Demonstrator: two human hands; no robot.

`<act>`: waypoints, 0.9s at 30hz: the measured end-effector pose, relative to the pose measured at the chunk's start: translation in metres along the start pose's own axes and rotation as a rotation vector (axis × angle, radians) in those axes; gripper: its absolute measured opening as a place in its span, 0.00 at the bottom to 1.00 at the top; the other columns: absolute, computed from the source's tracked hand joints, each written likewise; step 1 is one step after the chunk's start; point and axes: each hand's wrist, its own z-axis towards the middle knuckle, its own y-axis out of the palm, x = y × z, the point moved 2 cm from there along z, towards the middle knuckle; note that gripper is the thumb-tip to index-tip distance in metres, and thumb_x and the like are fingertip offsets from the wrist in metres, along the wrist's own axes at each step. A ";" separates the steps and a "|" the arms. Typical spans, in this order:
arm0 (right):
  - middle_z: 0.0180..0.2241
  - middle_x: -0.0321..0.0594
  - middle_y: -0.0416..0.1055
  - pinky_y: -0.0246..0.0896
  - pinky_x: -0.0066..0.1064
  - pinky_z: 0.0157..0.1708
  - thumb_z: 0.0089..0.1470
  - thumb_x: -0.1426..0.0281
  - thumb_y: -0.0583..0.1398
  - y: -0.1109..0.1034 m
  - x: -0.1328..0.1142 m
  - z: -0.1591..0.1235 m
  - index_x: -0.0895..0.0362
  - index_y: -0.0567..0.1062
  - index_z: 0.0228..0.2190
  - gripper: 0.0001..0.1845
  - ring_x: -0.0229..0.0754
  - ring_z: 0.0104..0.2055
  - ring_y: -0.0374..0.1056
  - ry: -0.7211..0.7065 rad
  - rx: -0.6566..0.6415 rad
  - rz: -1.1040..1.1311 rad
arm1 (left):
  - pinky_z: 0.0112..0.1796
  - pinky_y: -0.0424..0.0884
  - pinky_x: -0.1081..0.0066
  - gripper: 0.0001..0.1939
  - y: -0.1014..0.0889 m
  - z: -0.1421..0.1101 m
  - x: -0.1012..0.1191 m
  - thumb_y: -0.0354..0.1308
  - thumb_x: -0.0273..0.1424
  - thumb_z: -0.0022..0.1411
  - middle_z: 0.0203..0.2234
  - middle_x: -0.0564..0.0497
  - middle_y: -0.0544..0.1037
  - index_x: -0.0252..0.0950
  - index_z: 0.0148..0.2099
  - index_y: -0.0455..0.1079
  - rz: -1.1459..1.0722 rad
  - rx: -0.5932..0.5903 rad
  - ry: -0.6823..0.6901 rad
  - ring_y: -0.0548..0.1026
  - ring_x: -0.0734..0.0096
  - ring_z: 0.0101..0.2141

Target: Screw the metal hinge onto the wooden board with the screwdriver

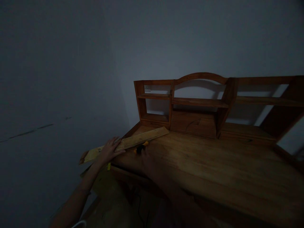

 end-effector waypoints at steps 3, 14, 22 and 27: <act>0.63 0.64 0.56 0.58 0.50 0.60 0.58 0.71 0.55 -0.006 -0.007 -0.004 0.72 0.60 0.62 0.32 0.60 0.66 0.52 0.031 0.000 0.008 | 0.60 0.54 0.46 0.34 -0.010 -0.002 0.023 0.56 0.53 0.60 0.63 0.39 0.61 0.37 0.61 0.65 0.044 0.113 0.027 0.58 0.45 0.62; 0.44 0.45 0.75 0.64 0.33 0.45 0.60 0.75 0.53 -0.086 0.078 -0.024 0.57 0.75 0.42 0.12 0.44 0.44 0.70 0.154 0.219 0.043 | 0.44 0.71 0.61 0.10 -0.020 0.009 0.176 0.47 0.27 0.68 0.32 0.46 0.73 0.37 0.35 0.67 -0.008 0.390 0.247 0.72 0.62 0.38; 0.39 0.45 0.73 0.56 0.29 0.31 0.64 0.66 0.49 -0.203 0.230 -0.143 0.57 0.72 0.39 0.14 0.41 0.34 0.70 0.362 0.336 -0.255 | 0.46 0.68 0.56 0.09 -0.021 0.093 0.304 0.45 0.27 0.68 0.35 0.44 0.72 0.37 0.38 0.66 -0.185 0.187 0.447 0.69 0.58 0.41; 0.37 0.43 0.75 0.54 0.29 0.27 0.62 0.60 0.49 -0.242 0.315 -0.237 0.53 0.71 0.37 0.15 0.41 0.30 0.71 0.566 0.307 -0.317 | 0.43 0.69 0.58 0.05 0.013 0.169 0.329 0.51 0.27 0.66 0.35 0.44 0.71 0.37 0.36 0.66 -0.248 0.095 0.540 0.68 0.58 0.42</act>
